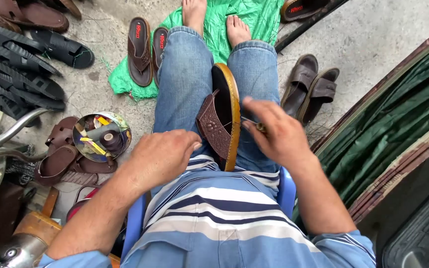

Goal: Hand-stitching the upper part of a leather sandal to its sole using a needle and thread.

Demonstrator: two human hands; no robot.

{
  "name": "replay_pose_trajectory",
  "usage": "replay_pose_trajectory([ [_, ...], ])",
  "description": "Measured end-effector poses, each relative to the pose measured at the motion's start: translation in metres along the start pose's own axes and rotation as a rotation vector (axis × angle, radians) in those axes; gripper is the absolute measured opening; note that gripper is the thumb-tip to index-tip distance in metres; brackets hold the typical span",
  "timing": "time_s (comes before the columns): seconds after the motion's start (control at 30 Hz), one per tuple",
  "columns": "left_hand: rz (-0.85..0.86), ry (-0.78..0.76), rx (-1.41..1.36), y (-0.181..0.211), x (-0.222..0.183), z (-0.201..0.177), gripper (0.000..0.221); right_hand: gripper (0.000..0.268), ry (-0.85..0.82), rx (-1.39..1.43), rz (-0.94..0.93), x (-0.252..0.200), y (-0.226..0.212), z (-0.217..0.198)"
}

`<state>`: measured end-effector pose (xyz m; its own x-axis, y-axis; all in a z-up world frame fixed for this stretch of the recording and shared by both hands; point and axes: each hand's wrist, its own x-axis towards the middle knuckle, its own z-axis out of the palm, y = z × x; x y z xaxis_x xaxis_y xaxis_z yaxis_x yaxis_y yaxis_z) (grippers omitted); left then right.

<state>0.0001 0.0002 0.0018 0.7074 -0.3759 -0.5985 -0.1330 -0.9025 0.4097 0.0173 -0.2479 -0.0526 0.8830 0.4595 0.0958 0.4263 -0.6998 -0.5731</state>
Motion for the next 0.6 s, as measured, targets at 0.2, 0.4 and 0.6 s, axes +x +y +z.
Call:
replay_pose_trajectory([
  [0.2,0.566,0.069,-0.946,-0.009,0.003,-0.013,0.014,0.008,0.01,0.21,0.089,0.004,0.011,0.019],
  [0.4,0.397,0.217,-1.041,0.001,0.021,-0.009,0.049,0.008,-0.038,0.274,0.07,0.012,0.005,0.012],
  [0.6,-0.008,-0.023,-0.908,-0.005,0.064,0.034,0.026,0.006,-0.087,0.333,0.058,0.013,0.004,0.005],
])
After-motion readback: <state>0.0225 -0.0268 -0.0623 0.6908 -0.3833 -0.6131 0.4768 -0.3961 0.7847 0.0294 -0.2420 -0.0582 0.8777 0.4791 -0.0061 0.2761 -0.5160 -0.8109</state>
